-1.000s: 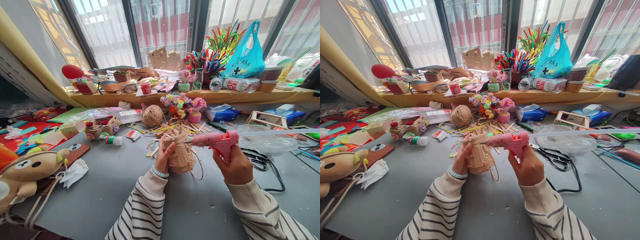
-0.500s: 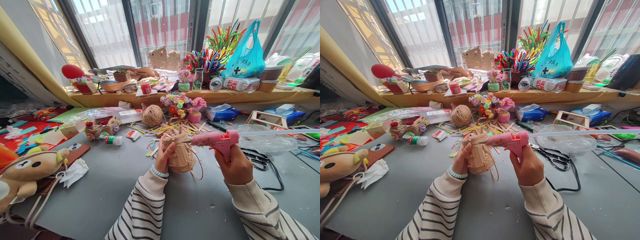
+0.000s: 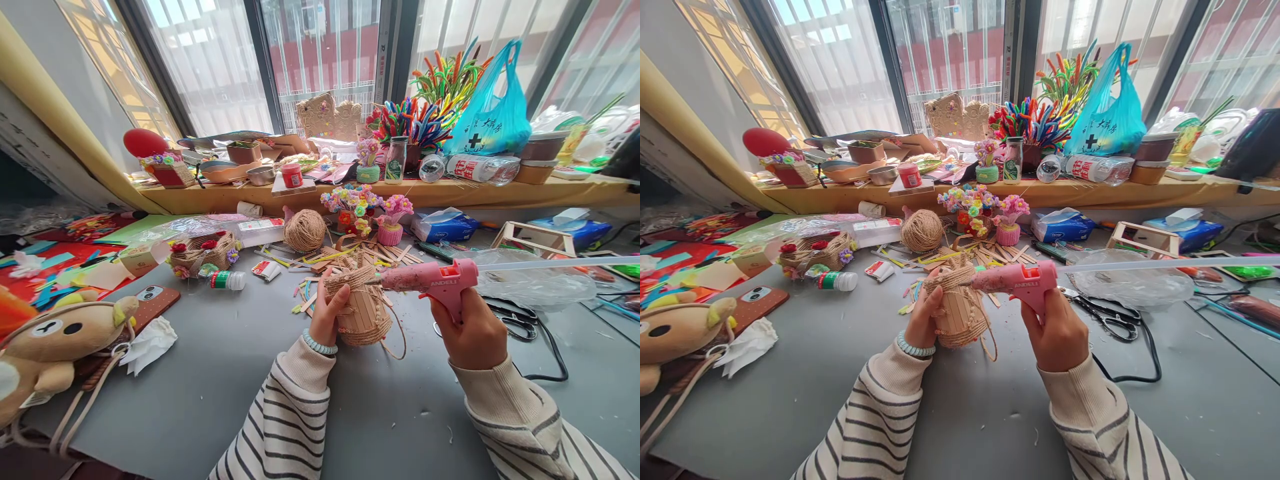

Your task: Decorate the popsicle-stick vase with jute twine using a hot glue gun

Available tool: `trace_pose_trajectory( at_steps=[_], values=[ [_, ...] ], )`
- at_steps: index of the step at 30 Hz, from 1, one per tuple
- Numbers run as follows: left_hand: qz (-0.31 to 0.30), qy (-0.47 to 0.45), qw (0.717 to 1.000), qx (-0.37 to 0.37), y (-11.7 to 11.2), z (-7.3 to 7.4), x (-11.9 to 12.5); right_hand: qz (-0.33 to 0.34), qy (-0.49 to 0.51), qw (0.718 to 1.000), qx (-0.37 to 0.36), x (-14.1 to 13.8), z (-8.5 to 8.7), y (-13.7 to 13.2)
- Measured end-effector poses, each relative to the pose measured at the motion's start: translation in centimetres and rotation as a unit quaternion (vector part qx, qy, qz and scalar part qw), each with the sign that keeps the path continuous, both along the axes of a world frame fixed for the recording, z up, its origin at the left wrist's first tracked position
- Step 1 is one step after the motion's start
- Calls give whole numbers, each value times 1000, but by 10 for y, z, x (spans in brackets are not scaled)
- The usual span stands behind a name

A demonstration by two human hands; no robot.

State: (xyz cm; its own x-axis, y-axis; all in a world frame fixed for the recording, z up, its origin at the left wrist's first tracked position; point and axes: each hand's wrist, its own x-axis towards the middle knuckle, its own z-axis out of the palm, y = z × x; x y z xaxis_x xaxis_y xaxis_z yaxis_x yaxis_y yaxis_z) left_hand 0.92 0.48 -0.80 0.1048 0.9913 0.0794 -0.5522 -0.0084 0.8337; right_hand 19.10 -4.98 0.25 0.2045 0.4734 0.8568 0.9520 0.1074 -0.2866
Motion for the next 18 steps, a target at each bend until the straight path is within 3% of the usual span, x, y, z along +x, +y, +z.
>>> trace_pose_trajectory(
  at_steps=[18],
  values=[
    [-6,2,1000,2,2,-1,-1,-1,-29,1000,12,2,-2,2]
  ],
)
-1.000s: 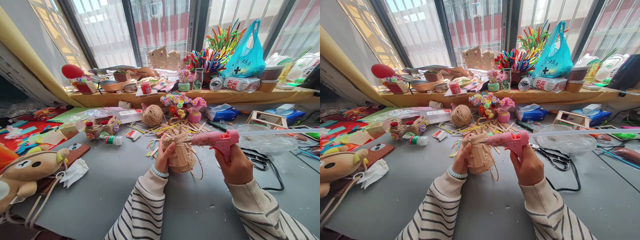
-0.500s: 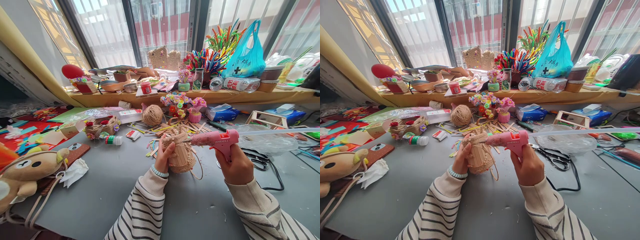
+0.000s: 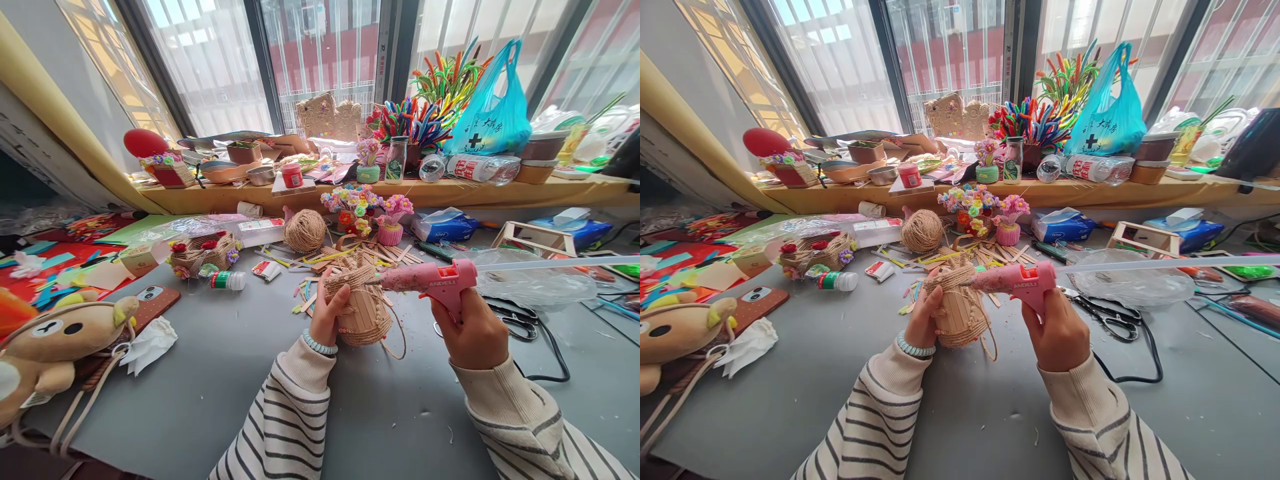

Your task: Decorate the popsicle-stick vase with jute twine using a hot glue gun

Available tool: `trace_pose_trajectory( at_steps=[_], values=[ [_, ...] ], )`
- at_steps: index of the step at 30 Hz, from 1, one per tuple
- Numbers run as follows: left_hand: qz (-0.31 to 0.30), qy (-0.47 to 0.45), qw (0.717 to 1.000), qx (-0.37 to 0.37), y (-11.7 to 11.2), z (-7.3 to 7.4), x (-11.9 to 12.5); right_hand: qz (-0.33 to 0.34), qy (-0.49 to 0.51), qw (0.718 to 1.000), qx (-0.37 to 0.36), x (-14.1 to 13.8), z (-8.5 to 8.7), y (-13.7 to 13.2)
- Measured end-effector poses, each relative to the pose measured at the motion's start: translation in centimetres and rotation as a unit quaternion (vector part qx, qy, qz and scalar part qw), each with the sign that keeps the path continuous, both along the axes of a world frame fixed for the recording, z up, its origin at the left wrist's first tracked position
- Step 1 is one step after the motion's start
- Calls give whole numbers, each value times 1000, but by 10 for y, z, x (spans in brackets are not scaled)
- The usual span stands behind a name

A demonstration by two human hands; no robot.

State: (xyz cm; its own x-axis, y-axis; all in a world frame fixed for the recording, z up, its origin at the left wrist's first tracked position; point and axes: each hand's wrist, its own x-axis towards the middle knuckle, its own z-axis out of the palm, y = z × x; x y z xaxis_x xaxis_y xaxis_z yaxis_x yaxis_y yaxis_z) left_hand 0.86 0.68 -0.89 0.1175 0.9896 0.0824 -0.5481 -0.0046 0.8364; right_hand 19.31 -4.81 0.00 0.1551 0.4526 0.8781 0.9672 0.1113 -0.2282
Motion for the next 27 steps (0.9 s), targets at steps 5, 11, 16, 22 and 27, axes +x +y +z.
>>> trace_pose_trajectory(
  at_steps=[5,11,16,22,27],
  values=[
    [14,1,1000,-11,1,-2,-1,-5,-51,998,31,5,1,2],
    [39,23,999,-24,0,-1,-1,-27,-142,986,89,10,3,5],
    [48,53,997,-11,0,1,-2,-84,-15,996,35,3,4,2],
    [62,138,986,68,-5,1,-2,-54,223,970,-79,14,12,5],
    [98,299,930,192,-7,0,-9,5,386,915,-116,25,10,14]
  ],
)
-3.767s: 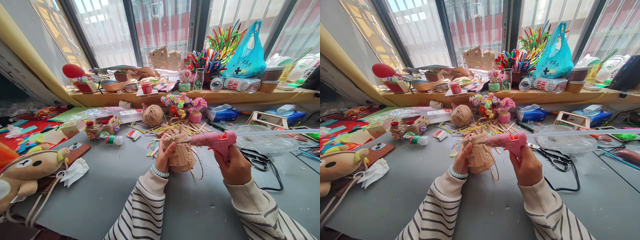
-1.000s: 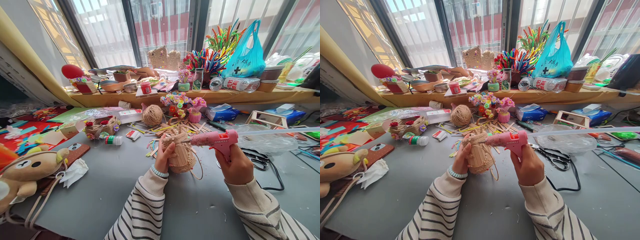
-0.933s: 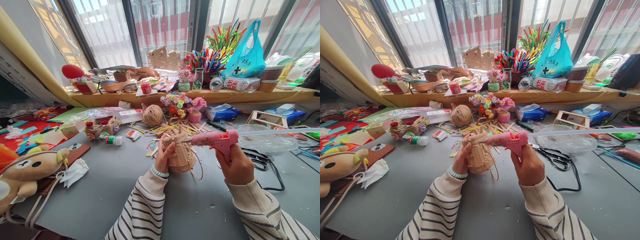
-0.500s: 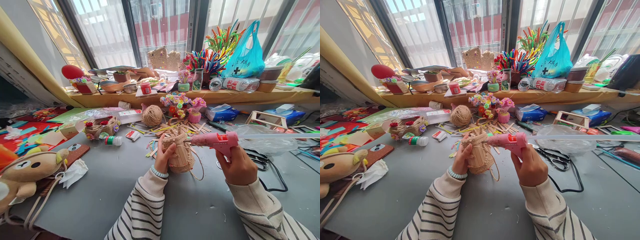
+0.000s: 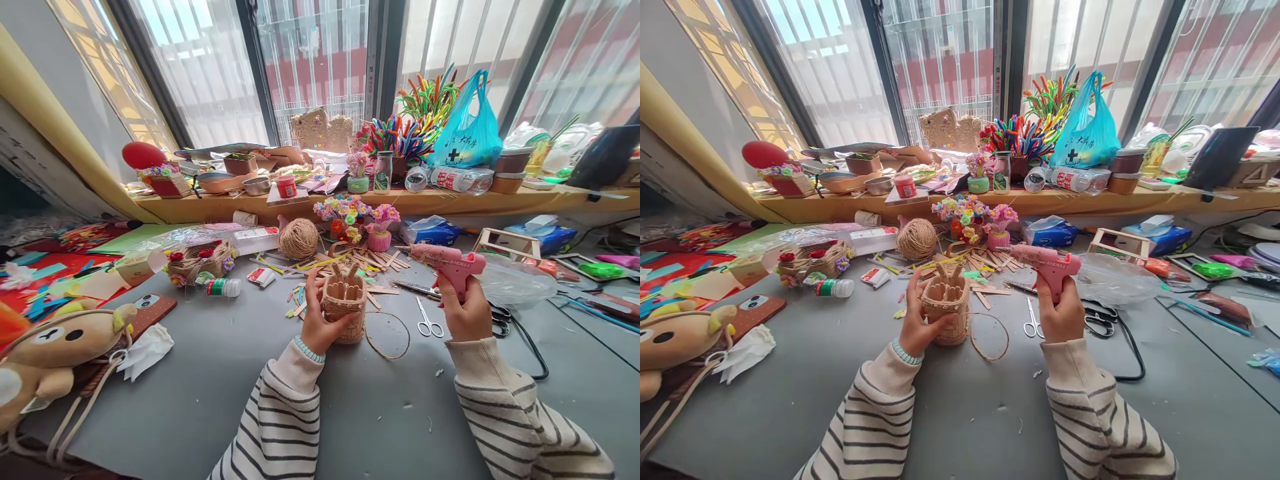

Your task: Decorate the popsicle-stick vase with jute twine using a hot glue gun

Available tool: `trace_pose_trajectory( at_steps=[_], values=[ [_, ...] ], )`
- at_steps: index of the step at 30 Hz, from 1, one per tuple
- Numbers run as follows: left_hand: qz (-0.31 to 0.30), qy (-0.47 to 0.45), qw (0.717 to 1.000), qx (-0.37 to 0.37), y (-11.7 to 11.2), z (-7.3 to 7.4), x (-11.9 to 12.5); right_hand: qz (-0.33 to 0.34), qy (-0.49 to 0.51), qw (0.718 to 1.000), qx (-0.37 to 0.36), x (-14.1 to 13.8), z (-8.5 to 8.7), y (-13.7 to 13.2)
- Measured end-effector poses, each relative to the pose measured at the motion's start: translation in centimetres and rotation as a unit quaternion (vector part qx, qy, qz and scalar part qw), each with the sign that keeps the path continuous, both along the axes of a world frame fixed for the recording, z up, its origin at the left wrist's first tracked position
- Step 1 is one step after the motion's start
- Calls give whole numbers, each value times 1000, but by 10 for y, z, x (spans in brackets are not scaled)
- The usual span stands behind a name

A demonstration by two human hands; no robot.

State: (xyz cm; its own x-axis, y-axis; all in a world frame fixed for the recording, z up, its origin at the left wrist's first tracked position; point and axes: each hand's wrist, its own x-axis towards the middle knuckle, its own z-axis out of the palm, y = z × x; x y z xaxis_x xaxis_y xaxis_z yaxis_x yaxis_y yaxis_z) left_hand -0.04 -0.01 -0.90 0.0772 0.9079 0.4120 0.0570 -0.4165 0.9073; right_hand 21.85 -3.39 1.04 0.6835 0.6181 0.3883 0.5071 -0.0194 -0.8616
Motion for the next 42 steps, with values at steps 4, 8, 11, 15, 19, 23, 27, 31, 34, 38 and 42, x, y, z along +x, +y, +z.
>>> trace_pose_trajectory(
  at_steps=[4,8,11,15,19,23,27,31,34,38,42],
  values=[
    [0,76,996,56,3,-4,-7,28,53,998,10,3,-5,5],
    [8,91,994,59,3,-7,-10,1,-41,999,7,2,-10,5],
    [-2,78,996,47,2,-9,-13,-28,-147,988,27,2,-16,8],
    [-4,58,997,48,-2,-7,-19,13,-242,962,127,3,-21,14],
    [130,-19,988,80,-27,7,-13,23,-307,934,179,1,-19,12],
    [124,-110,983,73,-76,27,22,19,-339,917,208,-4,-16,7],
    [-196,-117,951,-209,-114,35,71,29,-335,917,215,-8,-16,6],
    [-286,-245,864,-334,-118,27,108,12,-349,903,248,-10,-15,6],
    [-318,-330,828,-323,-113,22,117,-5,-369,891,263,-10,-13,5],
    [-363,-361,790,-338,-109,21,107,25,-321,915,244,-12,-9,2],
    [-373,-345,785,-353,-108,21,94,32,-291,938,183,-12,-9,1]
  ],
)
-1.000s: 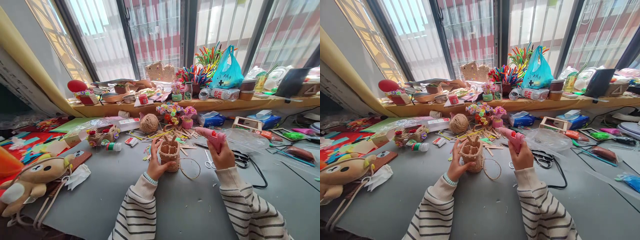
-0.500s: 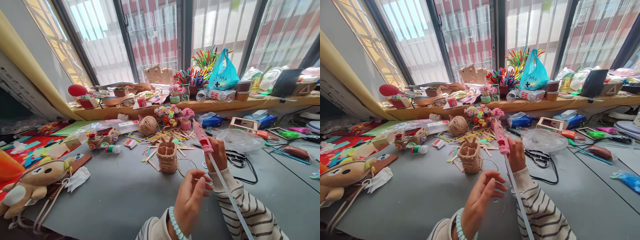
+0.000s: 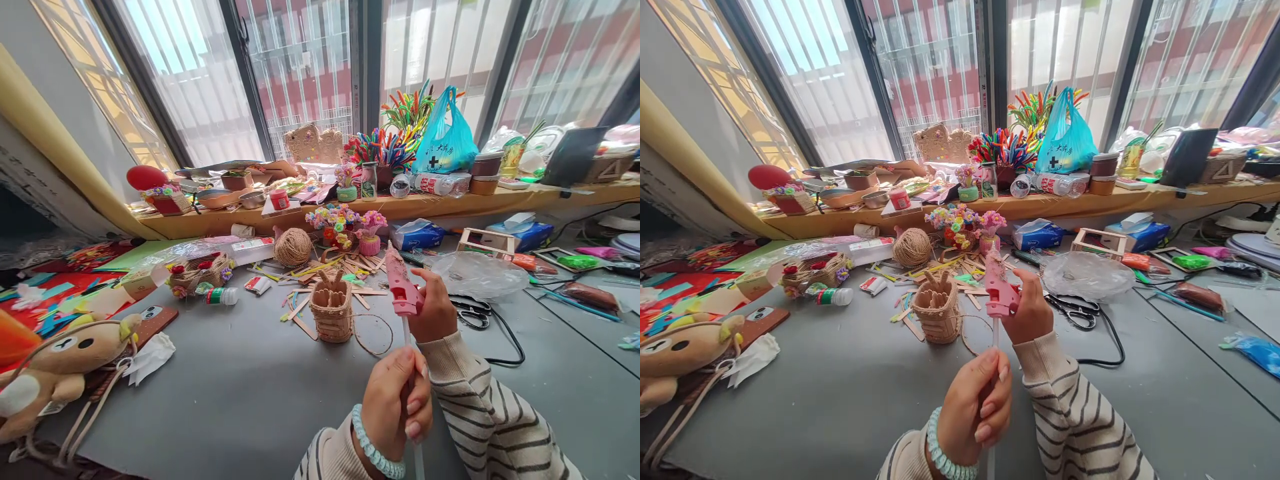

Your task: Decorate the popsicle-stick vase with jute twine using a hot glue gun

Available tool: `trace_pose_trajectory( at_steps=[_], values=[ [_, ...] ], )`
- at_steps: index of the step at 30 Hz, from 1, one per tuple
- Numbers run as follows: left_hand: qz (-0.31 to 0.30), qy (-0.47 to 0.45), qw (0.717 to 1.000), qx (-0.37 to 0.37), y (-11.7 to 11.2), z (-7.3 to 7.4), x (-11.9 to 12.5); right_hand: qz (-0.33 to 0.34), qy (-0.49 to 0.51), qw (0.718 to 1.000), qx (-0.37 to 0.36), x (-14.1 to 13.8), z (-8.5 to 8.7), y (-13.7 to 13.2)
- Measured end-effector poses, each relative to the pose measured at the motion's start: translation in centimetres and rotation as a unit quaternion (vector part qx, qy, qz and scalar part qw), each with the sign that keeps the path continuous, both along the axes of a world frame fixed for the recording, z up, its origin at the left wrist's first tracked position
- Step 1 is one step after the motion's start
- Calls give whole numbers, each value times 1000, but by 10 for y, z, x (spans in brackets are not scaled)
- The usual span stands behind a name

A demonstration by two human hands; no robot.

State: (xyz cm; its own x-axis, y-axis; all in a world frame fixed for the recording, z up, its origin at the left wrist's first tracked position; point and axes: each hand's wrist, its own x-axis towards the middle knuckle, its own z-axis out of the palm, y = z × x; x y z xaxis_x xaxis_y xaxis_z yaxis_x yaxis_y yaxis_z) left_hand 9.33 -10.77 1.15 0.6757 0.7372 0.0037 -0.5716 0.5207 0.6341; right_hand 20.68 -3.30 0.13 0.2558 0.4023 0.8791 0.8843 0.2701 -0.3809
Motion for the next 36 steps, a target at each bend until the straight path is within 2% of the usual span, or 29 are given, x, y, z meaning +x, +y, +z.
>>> trace_pose_trajectory(
  at_steps=[5,8,10,14,18,26,36],
  values=[
    [39,20,998,-35,-1,1,-2,-39,-131,990,-20,5,-6,2],
    [50,16,996,-65,-1,6,-4,-92,-137,985,-52,4,-6,0],
    [37,2,996,-84,-1,10,-6,-110,-136,983,-62,3,-5,-2],
    [-14,-26,992,-120,4,17,-13,-108,-149,981,-58,1,-2,-4],
    [-39,-56,989,-129,9,20,-16,-112,-139,982,-69,0,-4,-3],
    [-42,-86,983,-159,14,24,-14,-100,-120,986,-61,-1,-3,-3],
    [-18,-75,986,-145,16,25,-10,-82,-87,990,-71,-3,-2,-3]
  ],
)
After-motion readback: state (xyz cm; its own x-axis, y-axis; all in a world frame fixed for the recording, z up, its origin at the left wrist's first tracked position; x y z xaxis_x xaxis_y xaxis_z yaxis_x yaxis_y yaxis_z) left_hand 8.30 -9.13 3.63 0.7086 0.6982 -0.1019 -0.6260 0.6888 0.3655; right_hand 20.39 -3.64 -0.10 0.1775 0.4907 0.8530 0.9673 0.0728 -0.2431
